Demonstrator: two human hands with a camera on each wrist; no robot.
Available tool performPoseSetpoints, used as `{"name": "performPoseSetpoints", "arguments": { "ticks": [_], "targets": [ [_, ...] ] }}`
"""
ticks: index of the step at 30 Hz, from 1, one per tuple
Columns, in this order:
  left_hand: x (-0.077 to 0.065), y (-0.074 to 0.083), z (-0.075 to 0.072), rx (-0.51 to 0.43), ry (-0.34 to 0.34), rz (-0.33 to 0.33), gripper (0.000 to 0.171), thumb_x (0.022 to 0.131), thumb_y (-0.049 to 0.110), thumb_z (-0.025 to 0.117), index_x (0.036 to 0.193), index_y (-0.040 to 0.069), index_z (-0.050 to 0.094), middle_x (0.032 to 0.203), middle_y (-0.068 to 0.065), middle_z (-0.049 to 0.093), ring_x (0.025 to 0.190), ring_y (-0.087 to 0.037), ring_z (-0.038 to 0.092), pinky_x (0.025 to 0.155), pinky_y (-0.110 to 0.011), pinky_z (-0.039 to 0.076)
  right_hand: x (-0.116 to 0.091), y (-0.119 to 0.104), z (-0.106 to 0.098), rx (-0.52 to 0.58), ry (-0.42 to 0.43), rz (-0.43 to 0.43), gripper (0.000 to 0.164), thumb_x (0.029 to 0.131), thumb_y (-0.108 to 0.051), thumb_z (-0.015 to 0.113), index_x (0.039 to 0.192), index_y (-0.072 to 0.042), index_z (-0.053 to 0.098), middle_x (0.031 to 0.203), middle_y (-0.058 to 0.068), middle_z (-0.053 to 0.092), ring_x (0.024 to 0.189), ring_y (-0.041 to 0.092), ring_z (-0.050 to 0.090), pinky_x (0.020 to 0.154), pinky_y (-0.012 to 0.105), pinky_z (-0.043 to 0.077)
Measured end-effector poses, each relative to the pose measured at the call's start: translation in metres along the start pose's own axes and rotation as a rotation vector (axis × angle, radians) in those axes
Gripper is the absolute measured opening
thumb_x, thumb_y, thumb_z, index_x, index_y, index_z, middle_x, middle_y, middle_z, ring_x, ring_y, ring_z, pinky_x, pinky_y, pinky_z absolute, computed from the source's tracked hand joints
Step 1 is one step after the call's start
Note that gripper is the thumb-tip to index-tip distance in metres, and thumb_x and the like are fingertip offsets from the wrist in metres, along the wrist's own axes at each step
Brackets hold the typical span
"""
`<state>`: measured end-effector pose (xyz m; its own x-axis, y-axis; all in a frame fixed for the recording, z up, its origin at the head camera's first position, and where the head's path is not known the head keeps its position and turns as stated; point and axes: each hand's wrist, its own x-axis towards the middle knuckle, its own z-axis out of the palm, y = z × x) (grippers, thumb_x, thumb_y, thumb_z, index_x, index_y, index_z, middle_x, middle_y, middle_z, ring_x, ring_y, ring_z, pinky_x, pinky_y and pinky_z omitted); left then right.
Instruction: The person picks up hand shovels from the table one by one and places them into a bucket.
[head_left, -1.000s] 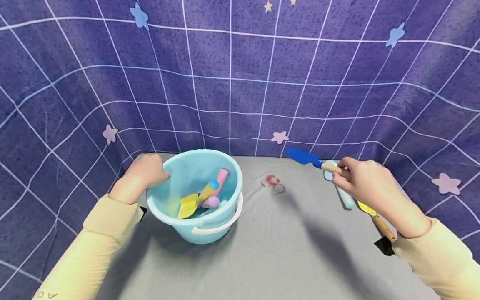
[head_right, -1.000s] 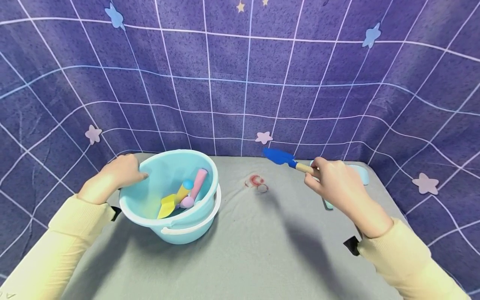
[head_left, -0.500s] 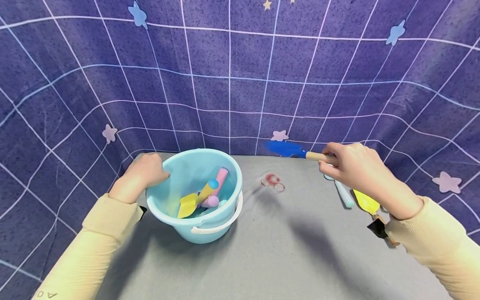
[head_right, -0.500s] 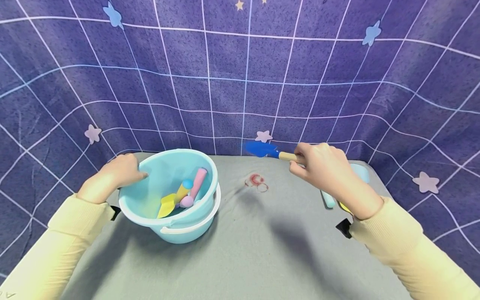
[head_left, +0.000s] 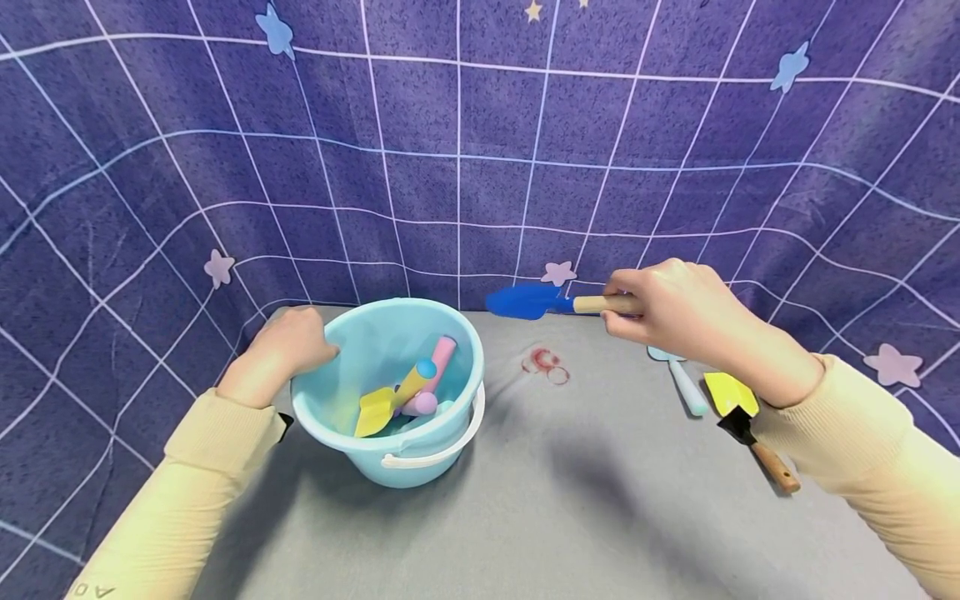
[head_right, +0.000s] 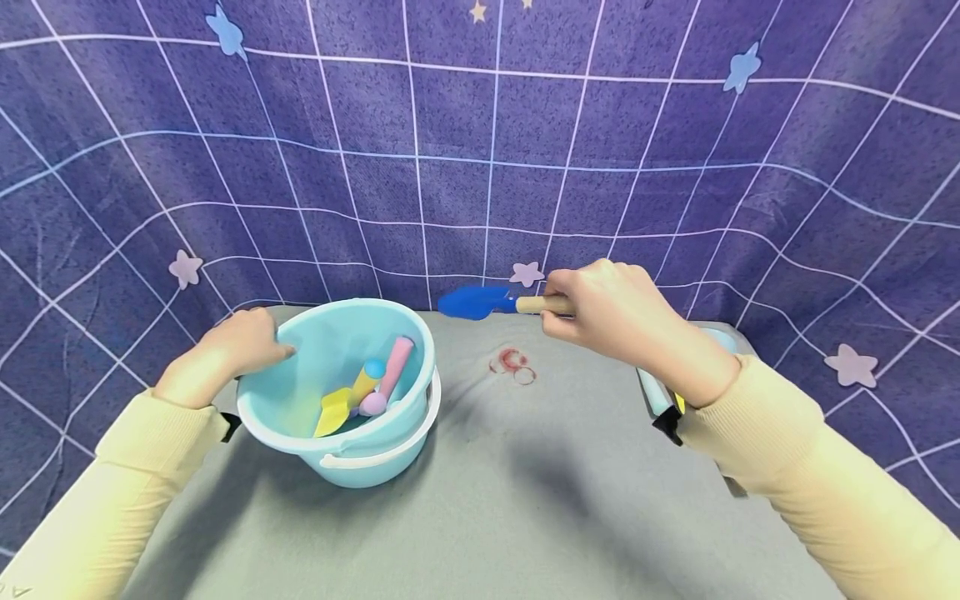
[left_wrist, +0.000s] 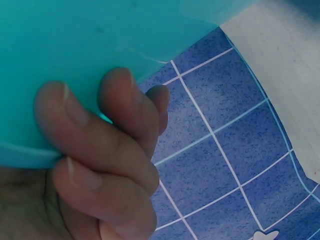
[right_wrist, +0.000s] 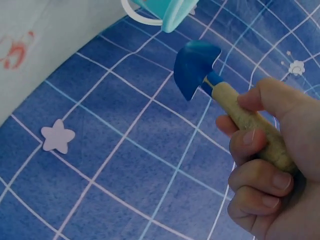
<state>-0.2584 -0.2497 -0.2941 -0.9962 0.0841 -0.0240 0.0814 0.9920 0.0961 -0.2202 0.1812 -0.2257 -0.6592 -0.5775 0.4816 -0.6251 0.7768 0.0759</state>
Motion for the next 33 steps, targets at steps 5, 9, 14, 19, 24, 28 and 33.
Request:
{"name": "performPoseSetpoints", "arguments": {
  "ticks": [5,9,14,19,24,28,33],
  "targets": [
    [0.0,0.0,0.0,-0.003,0.001,-0.003,0.023,0.078,0.023,0.059,0.066,0.003,0.056,0.07,-0.013,0.054,0.066,-0.028,0.054,0.056,-0.039,0.045,0.013,-0.008,-0.003,0.005,-0.053,-0.076,0.005,0.077,-0.021,0.063,0.08,-0.019,0.067,0.056,-0.011,0.052,0.045,0.006,0.037,0.038,0.028,0.03],
    [-0.001,0.0,0.0,-0.005,0.006,0.0,0.023,0.078,0.022,0.06,0.065,0.004,0.055,0.068,-0.013,0.054,0.065,-0.028,0.053,0.056,-0.039,0.045,0.021,-0.012,-0.002,0.026,-0.087,-0.133,0.007,0.076,-0.018,0.062,0.08,-0.02,0.067,0.057,-0.012,0.05,0.046,0.004,0.036,0.039,0.026,0.03],
    [-0.001,0.0,0.001,-0.005,0.004,0.002,0.023,0.078,0.022,0.059,0.064,0.005,0.055,0.068,-0.012,0.054,0.064,-0.027,0.053,0.056,-0.038,0.044,0.031,-0.015,-0.001,0.053,-0.137,-0.201,0.008,0.075,-0.019,0.065,0.082,-0.02,0.068,0.058,-0.013,0.053,0.047,0.003,0.037,0.042,0.026,0.033],
    [0.0,-0.001,0.001,-0.006,-0.001,-0.001,0.023,0.078,0.022,0.059,0.065,0.004,0.055,0.068,-0.012,0.054,0.065,-0.027,0.053,0.056,-0.038,0.045,0.043,-0.021,-0.001,0.078,-0.215,-0.251,0.012,0.074,-0.019,0.067,0.086,-0.021,0.068,0.058,-0.013,0.051,0.047,0.003,0.039,0.045,0.027,0.035],
    [-0.001,-0.001,0.001,-0.011,-0.004,-0.006,0.023,0.078,0.022,0.059,0.064,0.004,0.054,0.068,-0.012,0.054,0.065,-0.027,0.053,0.056,-0.037,0.045,0.054,-0.029,0.0,0.081,-0.3,-0.271,0.016,0.074,-0.019,0.069,0.09,-0.023,0.065,0.061,-0.011,0.05,0.047,0.006,0.04,0.046,0.027,0.034],
    [-0.001,-0.001,0.0,-0.012,0.0,-0.003,0.024,0.078,0.022,0.059,0.064,0.005,0.054,0.067,-0.012,0.054,0.064,-0.027,0.053,0.056,-0.038,0.044,0.061,-0.037,0.002,0.068,-0.354,-0.287,0.016,0.075,-0.022,0.07,0.088,-0.024,0.062,0.059,-0.01,0.049,0.049,0.008,0.04,0.046,0.026,0.033],
    [-0.001,-0.001,0.001,-0.022,-0.003,-0.007,0.023,0.079,0.023,0.059,0.065,0.004,0.055,0.068,-0.012,0.053,0.064,-0.027,0.053,0.055,-0.038,0.044,0.071,-0.045,0.004,0.08,-0.394,-0.293,0.014,0.076,-0.022,0.07,0.087,-0.025,0.062,0.06,-0.012,0.053,0.053,0.009,0.043,0.047,0.027,0.035]
  ]
}}
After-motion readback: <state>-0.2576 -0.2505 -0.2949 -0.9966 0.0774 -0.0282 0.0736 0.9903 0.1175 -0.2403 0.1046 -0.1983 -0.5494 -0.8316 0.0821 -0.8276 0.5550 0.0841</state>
